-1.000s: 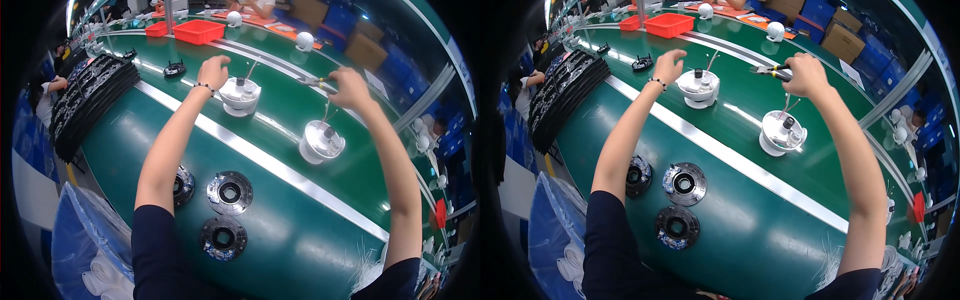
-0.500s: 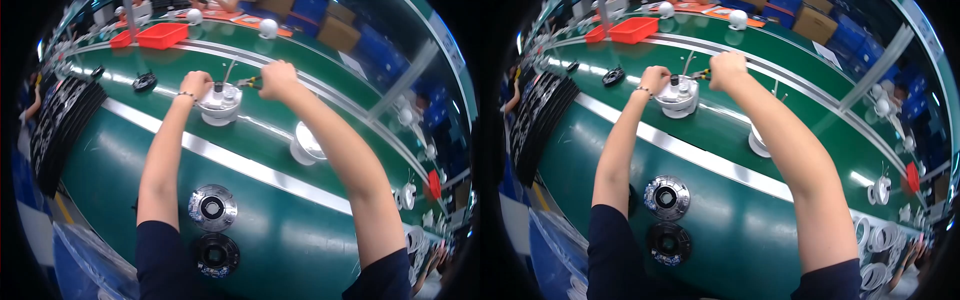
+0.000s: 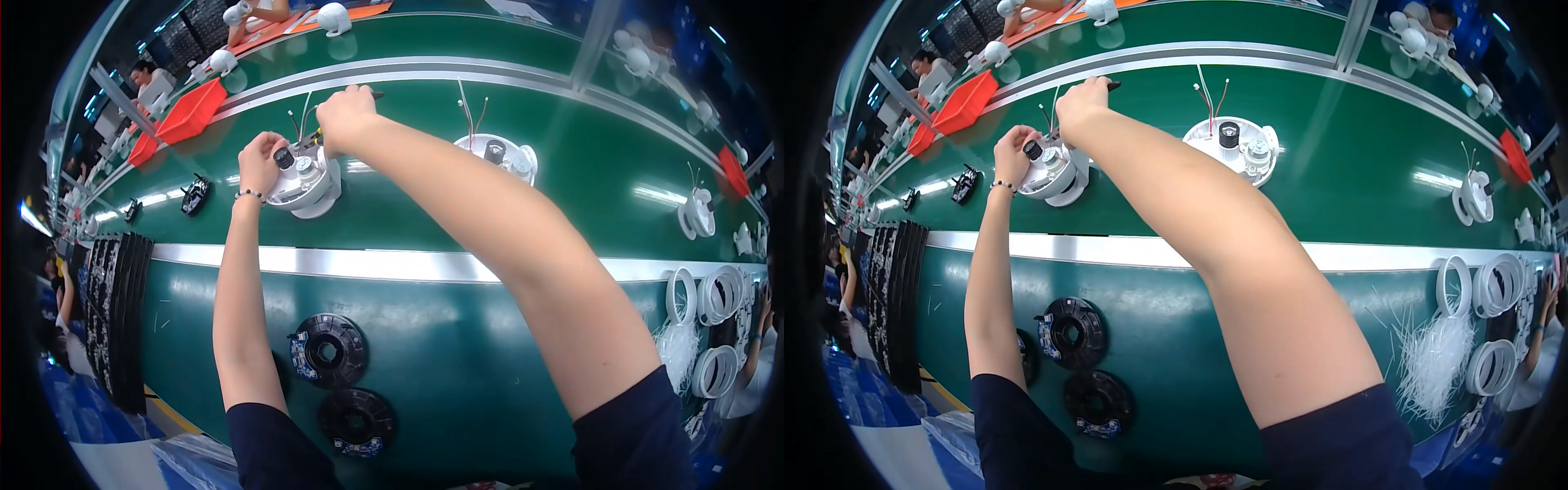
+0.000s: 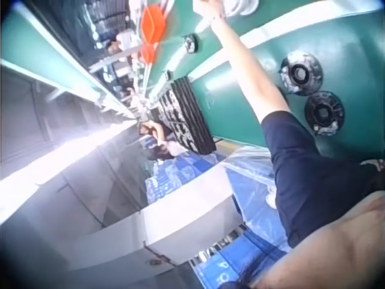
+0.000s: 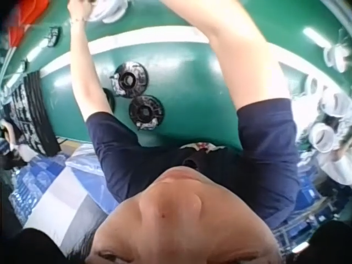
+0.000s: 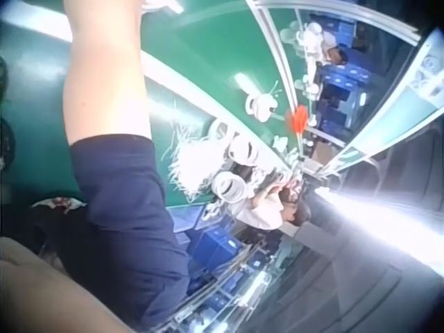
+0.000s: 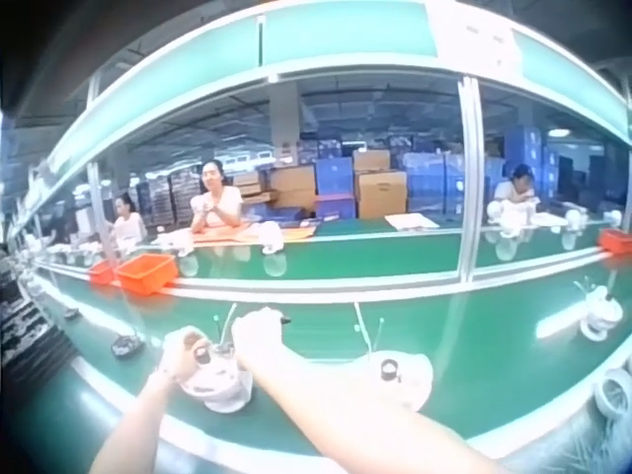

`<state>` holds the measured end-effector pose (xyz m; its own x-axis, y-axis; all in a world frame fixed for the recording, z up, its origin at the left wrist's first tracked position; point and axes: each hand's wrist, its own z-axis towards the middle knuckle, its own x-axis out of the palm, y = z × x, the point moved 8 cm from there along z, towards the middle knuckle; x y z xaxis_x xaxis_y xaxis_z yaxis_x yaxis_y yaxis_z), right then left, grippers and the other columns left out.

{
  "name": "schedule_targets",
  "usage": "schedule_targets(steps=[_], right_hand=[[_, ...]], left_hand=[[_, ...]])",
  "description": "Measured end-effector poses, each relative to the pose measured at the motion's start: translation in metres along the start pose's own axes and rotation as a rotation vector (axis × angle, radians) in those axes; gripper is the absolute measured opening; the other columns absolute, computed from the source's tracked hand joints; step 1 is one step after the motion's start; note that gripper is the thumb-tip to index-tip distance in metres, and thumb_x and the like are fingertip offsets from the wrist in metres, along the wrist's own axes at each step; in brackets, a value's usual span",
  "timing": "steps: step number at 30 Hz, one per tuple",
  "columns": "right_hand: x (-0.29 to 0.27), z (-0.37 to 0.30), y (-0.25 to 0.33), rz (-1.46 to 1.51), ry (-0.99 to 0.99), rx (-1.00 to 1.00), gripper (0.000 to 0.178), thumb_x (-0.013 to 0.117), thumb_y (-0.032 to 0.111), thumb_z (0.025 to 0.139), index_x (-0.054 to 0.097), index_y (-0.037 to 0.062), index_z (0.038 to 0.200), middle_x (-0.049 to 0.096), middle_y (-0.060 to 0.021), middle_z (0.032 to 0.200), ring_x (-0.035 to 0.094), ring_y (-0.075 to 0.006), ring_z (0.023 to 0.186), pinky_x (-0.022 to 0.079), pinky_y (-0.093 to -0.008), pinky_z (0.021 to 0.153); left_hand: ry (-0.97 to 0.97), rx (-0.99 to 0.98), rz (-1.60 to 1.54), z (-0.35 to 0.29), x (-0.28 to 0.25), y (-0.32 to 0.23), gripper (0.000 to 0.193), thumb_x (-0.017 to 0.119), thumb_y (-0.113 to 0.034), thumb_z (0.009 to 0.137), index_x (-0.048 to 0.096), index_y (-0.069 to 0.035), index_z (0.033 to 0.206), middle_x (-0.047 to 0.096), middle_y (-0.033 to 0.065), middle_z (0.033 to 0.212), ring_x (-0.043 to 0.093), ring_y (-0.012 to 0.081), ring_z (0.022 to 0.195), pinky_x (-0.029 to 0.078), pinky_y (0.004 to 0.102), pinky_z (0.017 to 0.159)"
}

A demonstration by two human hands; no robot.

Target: Assembling circular device components and managing wiring on a factory production line.

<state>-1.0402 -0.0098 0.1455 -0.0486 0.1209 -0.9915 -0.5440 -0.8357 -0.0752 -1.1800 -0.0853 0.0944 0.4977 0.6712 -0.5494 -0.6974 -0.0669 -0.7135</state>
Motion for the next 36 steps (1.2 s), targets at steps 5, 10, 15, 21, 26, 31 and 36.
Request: schedule_targets(steps=[5, 10, 15, 21, 26, 31, 36], right_hand=[[-0.003, 0.001, 0.005, -0.02, -0.047, 0.029, 0.038, 0.066, 0.026, 0.062, 0.063, 0.0082, 0.095, 0.059, -0.0122, 0.099, 0.052, -0.0272, 0.1, 0.038, -0.0387, 0.086], [-0.01, 0.002, 0.02, 0.013, -0.12, -0.099, 0.026, 0.068, 0.019, 0.063, 0.065, 0.0082, 0.086, 0.063, -0.0078, 0.089, 0.061, -0.0216, 0.084, 0.047, -0.0366, 0.073], [-0.035, -0.027, -0.013, -0.024, -0.139, -0.041, 0.019, 0.066, 0.018, 0.063, 0.065, 0.008, 0.079, 0.063, -0.0104, 0.083, 0.062, -0.0244, 0.081, 0.05, -0.0348, 0.066], [-0.083, -0.221, -0.115, 0.286, -0.5, 0.035, 0.028, 0.067, 0.029, 0.06, 0.064, 0.0054, 0.074, 0.059, -0.0147, 0.071, 0.057, -0.0322, 0.068, 0.046, -0.0389, 0.062], [0.0, -0.401, -0.05, 0.421, -0.083, 0.01, 0.044, 0.072, 0.026, 0.056, 0.06, 0.0059, 0.093, 0.054, -0.0107, 0.08, 0.051, -0.0275, 0.082, 0.041, -0.0379, 0.07], [0.06, -0.467, -0.015, 0.472, -0.122, 0.124, 0.054, 0.074, 0.033, 0.055, 0.058, 0.0053, 0.099, 0.051, -0.0092, 0.089, 0.047, -0.0251, 0.091, 0.036, -0.0361, 0.079], [0.041, -0.49, -0.019, 0.376, -0.294, 0.107, 0.053, 0.068, 0.048, 0.058, 0.059, 0.0053, 0.089, 0.051, -0.0146, 0.098, 0.044, -0.03, 0.096, 0.033, -0.0445, 0.086]], left_hand=[[0.014, 0.028, -0.02, 0.001, -0.002, -0.001, 0.01, 0.056, -0.006, 0.083, 0.056, 0.004, 0.084, 0.063, 0.0094, 0.082, 0.06, 0.0117, 0.079, 0.047, 0.0217, 0.068], [-0.038, 0.075, -0.1, -0.002, -0.008, -0.001, 0.012, 0.06, -0.009, 0.08, 0.058, 0.003, 0.08, 0.063, 0.0072, 0.074, 0.061, 0.0101, 0.071, 0.047, 0.0227, 0.064], [-0.164, 0.094, -0.106, -0.008, -0.027, -0.014, 0.01, 0.057, -0.007, 0.081, 0.058, 0.003, 0.079, 0.064, 0.0093, 0.075, 0.062, 0.0115, 0.069, 0.048, 0.0225, 0.062], [-0.325, 0.29, -0.305, -0.012, -0.058, -0.101, 0.014, 0.052, -0.012, 0.086, 0.057, 0.002, 0.088, 0.063, 0.0099, 0.084, 0.062, 0.0151, 0.077, 0.049, 0.0238, 0.066], [0.276, 0.575, -0.358, -0.101, 0.034, -0.271, 0.01, 0.054, -0.007, 0.083, 0.059, 0.002, 0.083, 0.062, 0.0082, 0.079, 0.059, 0.0114, 0.071, 0.046, 0.0227, 0.068], [0.825, 0.687, -0.35, -0.271, 0.202, -0.387, 0.004, 0.063, -0.004, 0.071, 0.062, -0.001, 0.071, 0.062, 0.006, 0.066, 0.061, 0.0107, 0.063, 0.048, 0.0228, 0.059], [1.246, 0.64, -0.208, -0.355, 0.274, -0.392, 0.048, 0.057, -0.001, 0.073, 0.042, -0.003, 0.119, 0.062, 0.0142, 0.096, 0.064, 0.0236, 0.076, 0.05, 0.0317, 0.068]])
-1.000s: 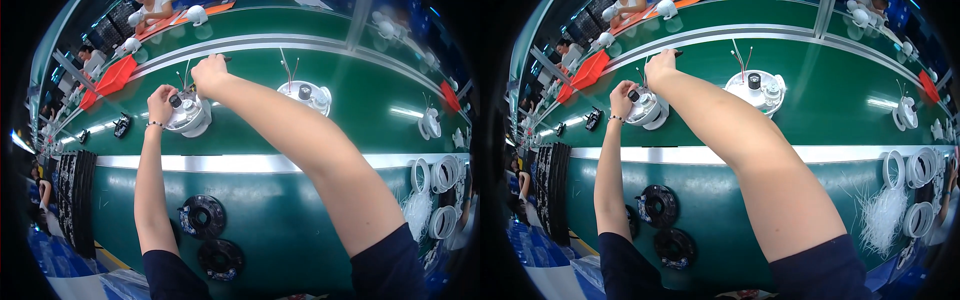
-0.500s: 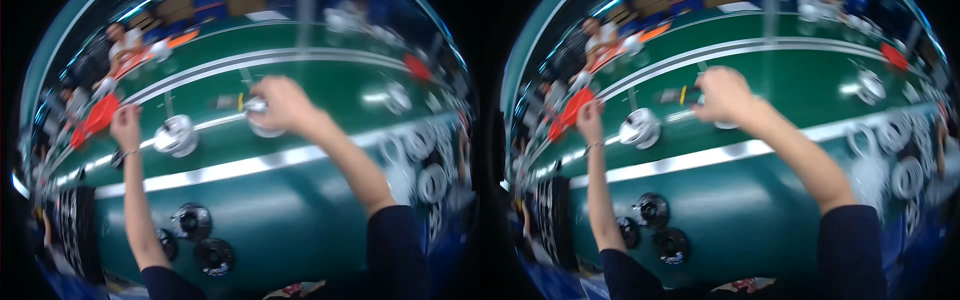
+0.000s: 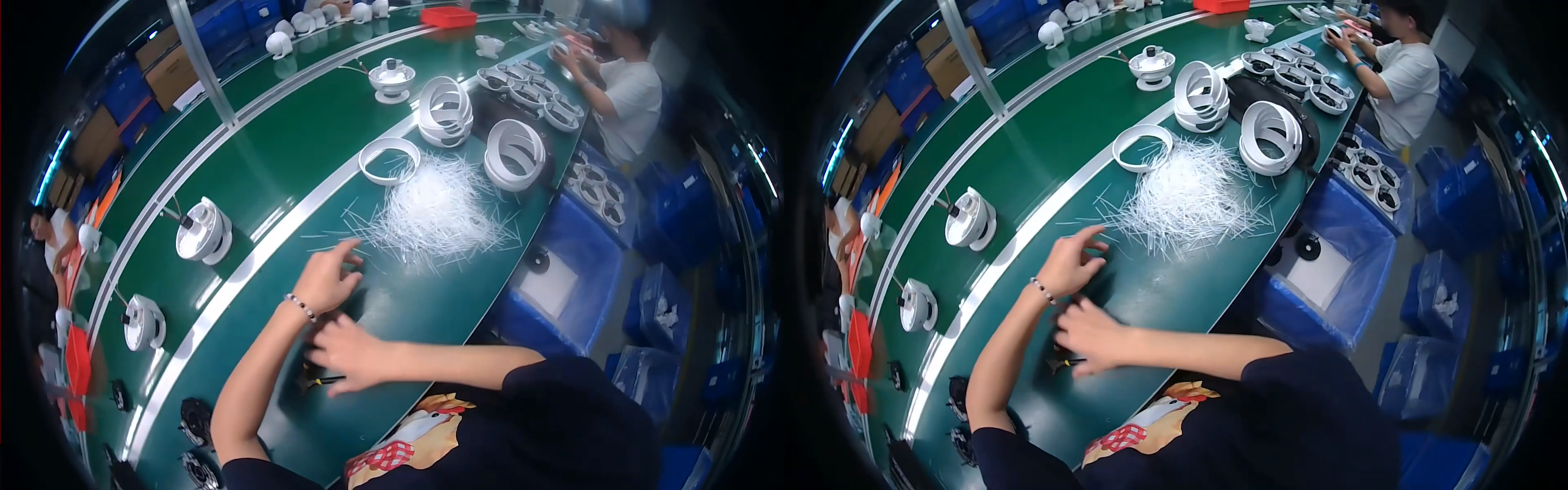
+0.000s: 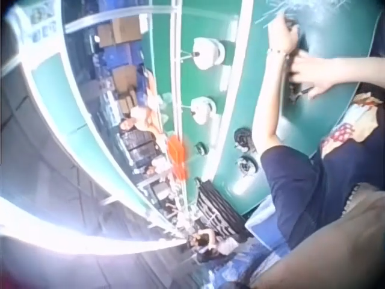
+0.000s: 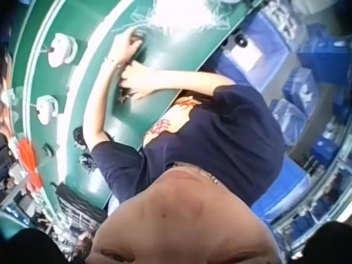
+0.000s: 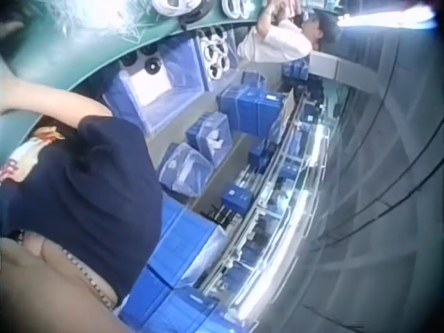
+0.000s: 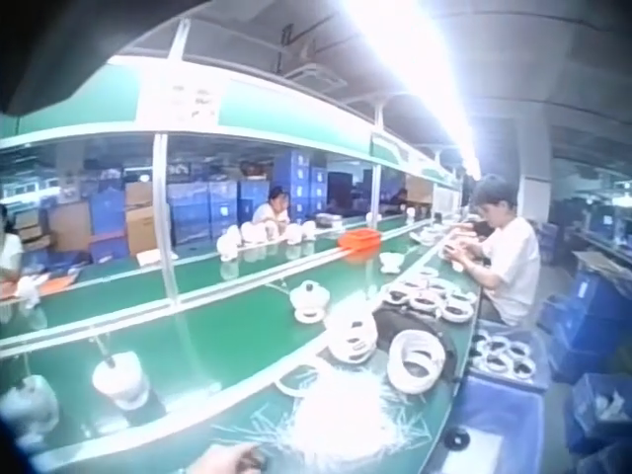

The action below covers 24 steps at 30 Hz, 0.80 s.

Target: Assembling circular device components and managing wiring on a factory production line.

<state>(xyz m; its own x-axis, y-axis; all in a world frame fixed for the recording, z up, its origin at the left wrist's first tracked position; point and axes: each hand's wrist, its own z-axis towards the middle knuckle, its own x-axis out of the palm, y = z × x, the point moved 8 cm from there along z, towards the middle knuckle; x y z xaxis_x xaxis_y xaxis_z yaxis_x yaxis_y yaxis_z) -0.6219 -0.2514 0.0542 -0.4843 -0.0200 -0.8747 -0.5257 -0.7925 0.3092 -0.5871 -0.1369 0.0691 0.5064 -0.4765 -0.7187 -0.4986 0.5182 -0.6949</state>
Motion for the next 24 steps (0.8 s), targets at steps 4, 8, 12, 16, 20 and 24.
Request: schedule_targets(steps=[4, 8, 12, 16, 20, 24], right_hand=[[-0.102, -0.008, -0.101, 0.196, -0.375, 0.386, 0.033, 0.063, 0.035, 0.063, 0.059, 0.0034, 0.056, 0.056, -0.0162, 0.058, 0.056, -0.0336, 0.056, 0.046, -0.0406, 0.056], [-0.133, 0.021, -0.22, -0.284, -0.191, 0.667, 0.027, 0.066, 0.028, 0.063, 0.064, 0.0027, 0.071, 0.061, -0.0181, 0.071, 0.061, -0.0327, 0.067, 0.05, -0.0402, 0.064], [-0.123, 0.03, -0.28, -0.487, -0.178, 0.718, 0.039, 0.066, 0.034, 0.064, 0.063, 0.0035, 0.089, 0.059, -0.0192, 0.092, 0.058, -0.0322, 0.088, 0.049, -0.0408, 0.073], [-0.108, 0.058, -0.283, -0.554, -0.082, 0.799, 0.043, 0.065, 0.039, 0.068, 0.063, 0.0022, 0.089, 0.061, -0.0181, 0.091, 0.06, -0.0321, 0.086, 0.049, -0.0399, 0.073], [-0.11, 0.062, -0.291, -0.587, -0.013, 0.824, 0.038, 0.063, 0.035, 0.07, 0.063, 0.0013, 0.087, 0.062, -0.0179, 0.088, 0.061, -0.0324, 0.082, 0.05, -0.0406, 0.071], [-0.102, 0.07, -0.279, -0.674, -0.006, 0.745, 0.023, 0.057, 0.018, 0.068, 0.06, 0.0003, 0.083, 0.06, -0.0202, 0.09, 0.061, -0.0336, 0.081, 0.05, -0.0413, 0.071]], left_hand=[[-0.312, -0.055, -0.054, -0.045, -0.057, -0.019, 0.037, 0.051, -0.001, 0.077, 0.047, 0.0, 0.113, 0.063, 0.0118, 0.089, 0.061, 0.0168, 0.069, 0.049, 0.0271, 0.064], [-0.733, -0.075, -0.252, -0.148, -0.132, -0.01, 0.027, 0.05, 0.0, 0.08, 0.052, -0.001, 0.107, 0.062, 0.0074, 0.088, 0.059, 0.0114, 0.075, 0.047, 0.0228, 0.067], [-0.98, -0.065, 0.638, -0.245, -0.212, -0.085, 0.029, 0.041, -0.016, 0.09, 0.049, -0.003, 0.115, 0.058, 0.0099, 0.1, 0.056, 0.0137, 0.09, 0.046, 0.0231, 0.075], [-1.107, -0.081, 0.695, -0.315, -0.228, -0.108, 0.03, 0.04, -0.018, 0.09, 0.049, -0.003, 0.115, 0.057, 0.0102, 0.102, 0.054, 0.0148, 0.092, 0.043, 0.0253, 0.077], [-1.203, 0.021, 0.703, -0.349, -0.239, -0.122, 0.031, 0.04, -0.02, 0.09, 0.049, -0.003, 0.115, 0.056, 0.0104, 0.104, 0.053, 0.016, 0.095, 0.041, 0.0275, 0.079], [-1.35, 0.188, 0.73, -0.375, -0.241, -0.143, 0.032, 0.04, -0.022, 0.089, 0.049, -0.004, 0.115, 0.055, 0.0106, 0.106, 0.051, 0.0171, 0.097, 0.038, 0.0297, 0.081]])
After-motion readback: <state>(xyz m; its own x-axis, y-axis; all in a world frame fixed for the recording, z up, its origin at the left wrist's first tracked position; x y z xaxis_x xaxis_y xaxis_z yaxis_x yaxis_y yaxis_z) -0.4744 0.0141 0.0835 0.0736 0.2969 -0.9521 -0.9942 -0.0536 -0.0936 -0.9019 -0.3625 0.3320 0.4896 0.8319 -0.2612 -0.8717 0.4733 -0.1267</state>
